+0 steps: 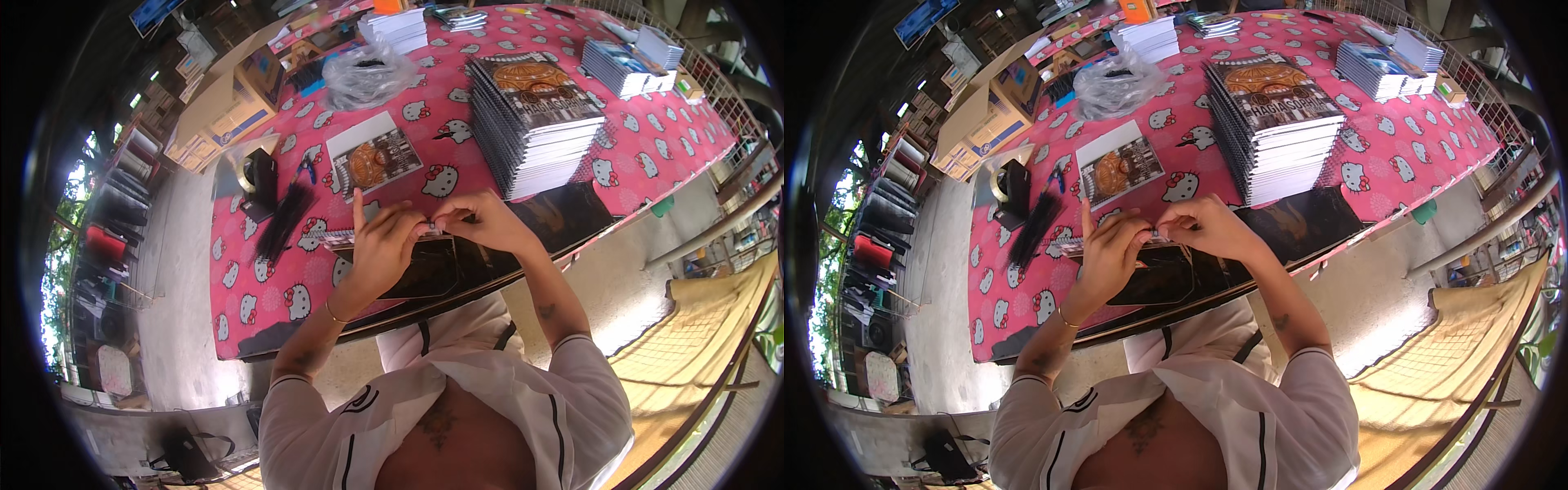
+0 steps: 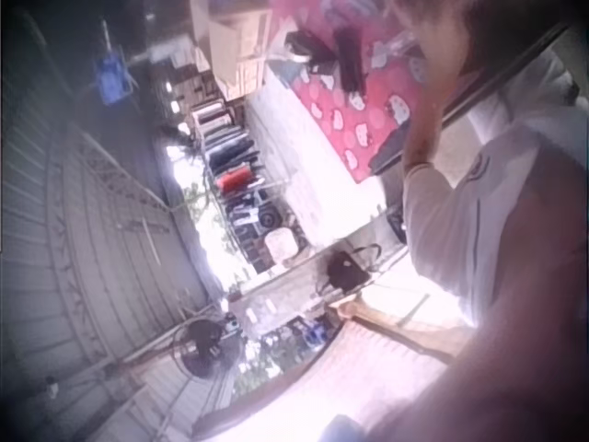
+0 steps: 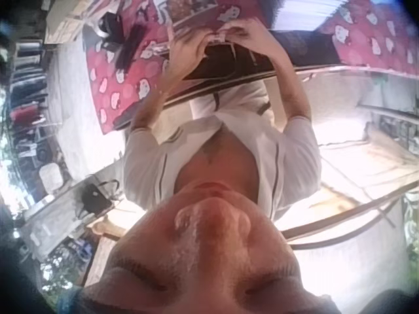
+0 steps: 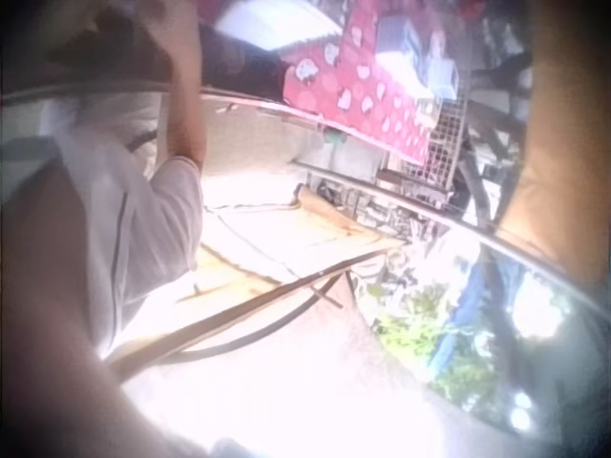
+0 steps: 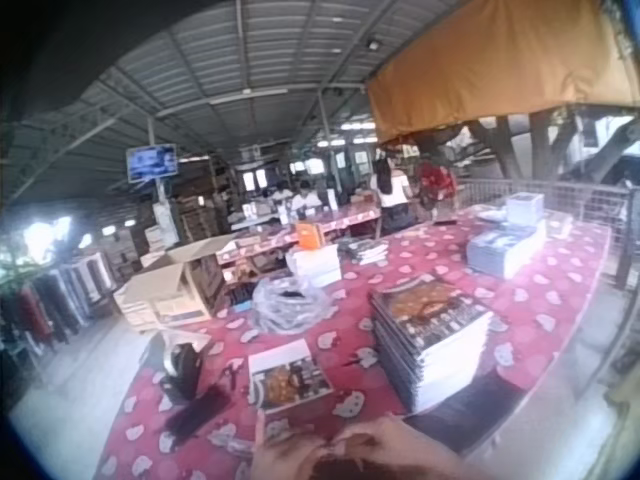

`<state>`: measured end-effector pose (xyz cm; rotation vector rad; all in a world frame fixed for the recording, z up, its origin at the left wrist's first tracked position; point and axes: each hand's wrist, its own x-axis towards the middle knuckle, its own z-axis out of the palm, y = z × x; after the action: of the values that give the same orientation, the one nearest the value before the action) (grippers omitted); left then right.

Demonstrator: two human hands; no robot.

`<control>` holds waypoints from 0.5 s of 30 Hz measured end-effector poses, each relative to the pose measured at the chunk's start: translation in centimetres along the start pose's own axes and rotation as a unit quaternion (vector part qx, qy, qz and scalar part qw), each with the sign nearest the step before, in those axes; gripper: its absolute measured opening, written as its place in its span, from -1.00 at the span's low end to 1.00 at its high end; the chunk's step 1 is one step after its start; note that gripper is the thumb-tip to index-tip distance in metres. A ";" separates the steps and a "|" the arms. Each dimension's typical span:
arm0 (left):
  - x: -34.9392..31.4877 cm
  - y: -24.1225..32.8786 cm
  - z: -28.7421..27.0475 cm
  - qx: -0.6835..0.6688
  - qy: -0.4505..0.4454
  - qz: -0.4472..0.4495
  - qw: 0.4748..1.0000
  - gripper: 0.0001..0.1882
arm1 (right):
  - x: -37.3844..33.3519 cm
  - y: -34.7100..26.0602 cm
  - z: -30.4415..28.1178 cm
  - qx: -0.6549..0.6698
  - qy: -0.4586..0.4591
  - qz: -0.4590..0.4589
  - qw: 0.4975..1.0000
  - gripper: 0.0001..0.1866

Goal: The person assembles paper calendars by hand, taking paper sheets from a stack, aligning them with a base, and inserting a plastic spiral through the pre-punched holes before cutting the excess spiral with shears.

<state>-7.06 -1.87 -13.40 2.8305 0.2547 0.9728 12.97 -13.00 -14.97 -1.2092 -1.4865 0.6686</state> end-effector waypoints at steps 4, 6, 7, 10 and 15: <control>0.1 -0.1 -0.2 -0.012 -0.031 -0.035 0.999 -0.84 | 1.8 -0.4 -0.2 -0.042 -0.048 -0.035 0.997 -0.88; 0.0 0.6 -0.9 0.036 -0.032 -0.045 0.998 -0.81 | 2.0 0.0 1.4 -0.172 0.056 -0.070 0.981 -0.84; 0.0 0.7 -1.6 0.063 -0.033 -0.054 0.996 -0.80 | 2.0 -0.5 2.5 -0.224 0.107 -0.069 0.966 -0.84; -0.3 -0.1 -3.2 0.036 -0.065 -0.052 0.996 -0.74 | 1.0 -1.0 3.8 -0.233 0.179 -0.049 0.955 -0.78; 5.1 1.2 -8.2 -0.185 0.144 -0.149 0.961 -0.71 | -2.3 -8.4 3.6 -0.049 0.161 -0.171 0.971 -0.24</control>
<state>-8.09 -1.40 -3.72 2.2334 0.4614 1.2129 6.59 -17.18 -9.47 -1.0418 -1.4149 0.1598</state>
